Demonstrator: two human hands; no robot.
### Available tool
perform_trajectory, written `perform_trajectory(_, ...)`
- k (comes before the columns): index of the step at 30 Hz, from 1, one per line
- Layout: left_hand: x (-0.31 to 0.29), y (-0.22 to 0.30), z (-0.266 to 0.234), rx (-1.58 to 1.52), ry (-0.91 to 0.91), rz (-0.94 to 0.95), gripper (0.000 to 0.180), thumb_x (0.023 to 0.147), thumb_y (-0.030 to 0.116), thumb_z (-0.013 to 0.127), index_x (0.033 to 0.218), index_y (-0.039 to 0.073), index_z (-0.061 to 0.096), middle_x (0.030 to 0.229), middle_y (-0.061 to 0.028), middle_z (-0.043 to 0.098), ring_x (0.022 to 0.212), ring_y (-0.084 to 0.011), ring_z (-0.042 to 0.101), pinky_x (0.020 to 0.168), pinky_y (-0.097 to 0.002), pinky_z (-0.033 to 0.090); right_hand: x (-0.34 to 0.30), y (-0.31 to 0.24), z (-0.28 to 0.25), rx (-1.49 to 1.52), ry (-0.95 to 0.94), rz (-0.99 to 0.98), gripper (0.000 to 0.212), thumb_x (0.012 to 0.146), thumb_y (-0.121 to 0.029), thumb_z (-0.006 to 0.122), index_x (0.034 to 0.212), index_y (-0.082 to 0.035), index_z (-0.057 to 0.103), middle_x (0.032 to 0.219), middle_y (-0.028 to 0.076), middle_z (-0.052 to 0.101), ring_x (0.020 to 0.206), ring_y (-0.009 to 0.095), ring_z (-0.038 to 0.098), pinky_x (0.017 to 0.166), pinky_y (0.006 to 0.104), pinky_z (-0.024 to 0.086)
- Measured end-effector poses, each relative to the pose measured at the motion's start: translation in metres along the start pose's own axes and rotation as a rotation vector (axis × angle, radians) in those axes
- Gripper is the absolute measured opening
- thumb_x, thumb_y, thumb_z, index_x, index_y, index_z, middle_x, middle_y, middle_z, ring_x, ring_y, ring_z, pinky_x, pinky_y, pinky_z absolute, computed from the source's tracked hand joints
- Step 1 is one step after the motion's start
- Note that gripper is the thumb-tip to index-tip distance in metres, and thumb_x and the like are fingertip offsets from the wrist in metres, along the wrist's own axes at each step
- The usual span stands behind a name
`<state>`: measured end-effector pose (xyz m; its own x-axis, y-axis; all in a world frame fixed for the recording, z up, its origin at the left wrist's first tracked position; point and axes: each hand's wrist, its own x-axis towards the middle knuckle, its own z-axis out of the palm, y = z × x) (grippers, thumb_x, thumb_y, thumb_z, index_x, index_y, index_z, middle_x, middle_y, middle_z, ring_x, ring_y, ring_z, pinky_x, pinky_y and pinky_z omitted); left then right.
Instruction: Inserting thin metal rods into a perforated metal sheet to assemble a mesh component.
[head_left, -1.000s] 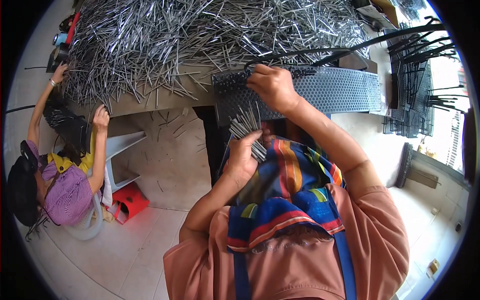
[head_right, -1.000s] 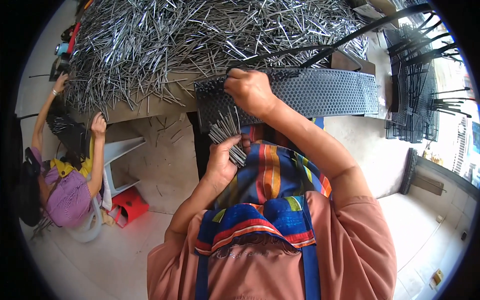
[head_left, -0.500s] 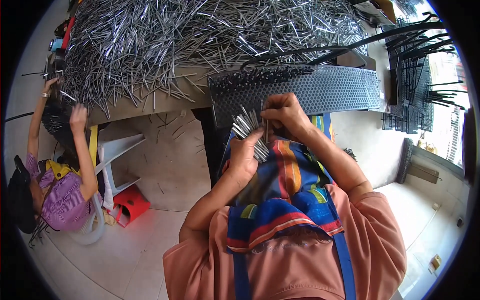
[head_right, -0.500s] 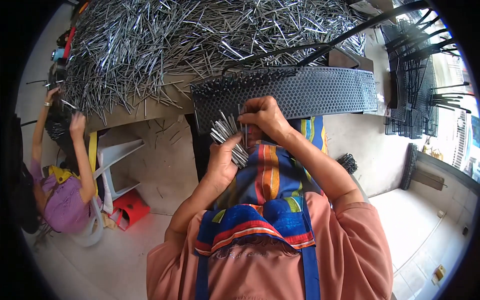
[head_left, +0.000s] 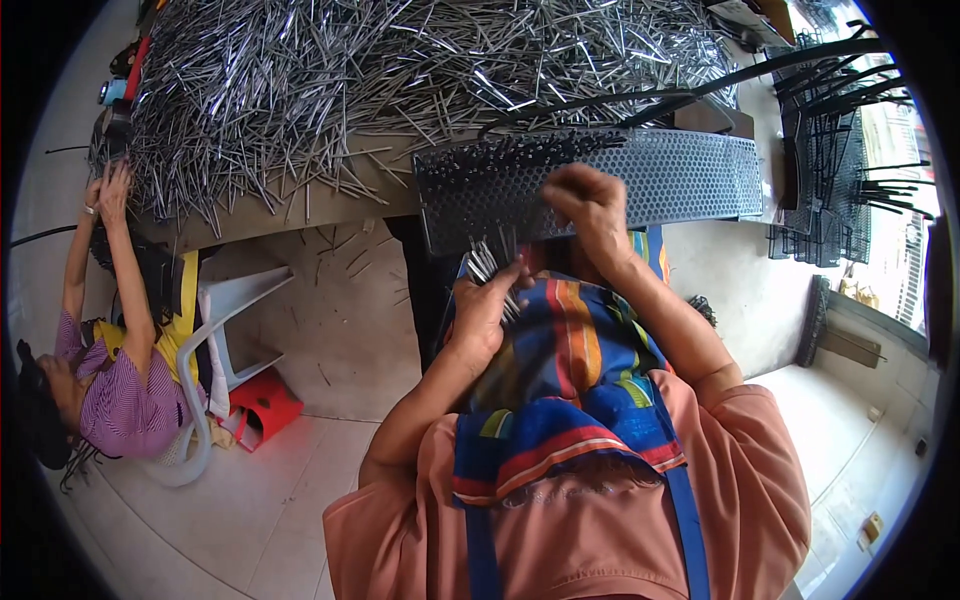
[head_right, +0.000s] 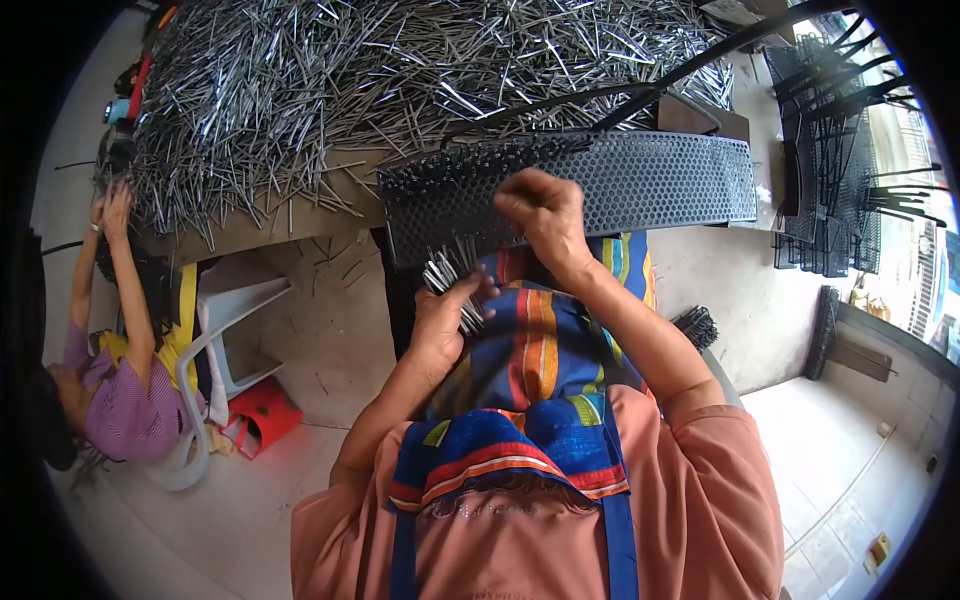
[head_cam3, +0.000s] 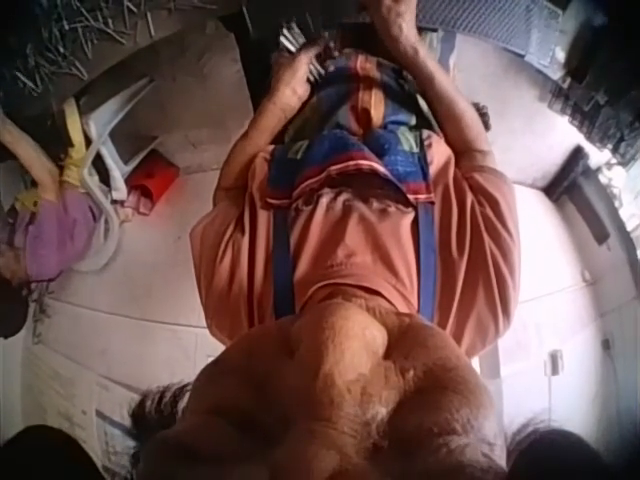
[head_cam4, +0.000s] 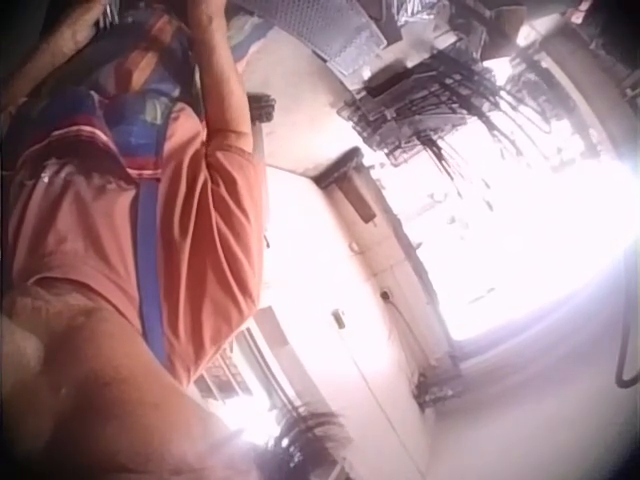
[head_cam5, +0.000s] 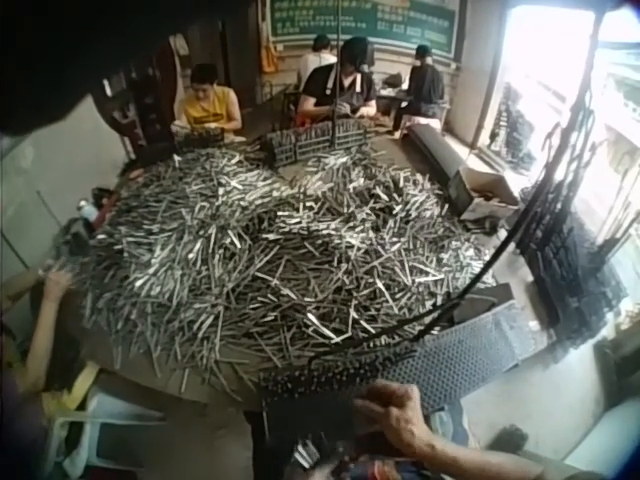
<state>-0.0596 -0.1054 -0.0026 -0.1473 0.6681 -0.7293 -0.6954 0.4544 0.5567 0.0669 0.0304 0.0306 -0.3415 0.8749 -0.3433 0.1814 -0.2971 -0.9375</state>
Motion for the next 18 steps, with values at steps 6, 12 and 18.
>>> perform_trajectory(6,-0.011,0.010,0.010,-0.081,-0.041,-0.112,0.016,0.086,0.002,0.066,0.102,-0.001,0.065,0.086,-0.0149,0.071,0.074,-0.0256,0.071,0.064,-0.0399,0.059,0.019,-0.001,0.003,-0.177,0.182,-0.634,0.011,0.081,0.005,0.069,0.089,-0.001,0.070,0.083,0.002,0.065,0.069,0.006,0.057,0.058,0.0208,0.043)
perform_trajectory(12,-0.007,0.012,0.014,-0.152,-0.029,-0.121,0.015,0.085,-0.001,0.065,0.101,-0.002,0.065,0.088,-0.0157,0.071,0.075,-0.0259,0.071,0.064,-0.0383,0.059,0.022,-0.003,0.007,-0.314,0.123,-0.735,0.014,0.078,0.005,0.071,0.091,0.000,0.071,0.089,0.009,0.067,0.077,0.014,0.063,0.068,0.0242,0.049)
perform_trajectory(18,-0.005,0.013,0.018,-0.184,-0.021,-0.092,0.016,0.083,-0.006,0.064,0.099,-0.003,0.066,0.085,-0.0156,0.071,0.071,-0.0235,0.070,0.064,-0.0339,0.059,0.020,-0.004,0.008,-0.375,0.131,-0.757,0.015,0.077,0.006,0.071,0.091,0.000,0.071,0.089,0.010,0.068,0.077,0.015,0.065,0.068,0.0245,0.050)
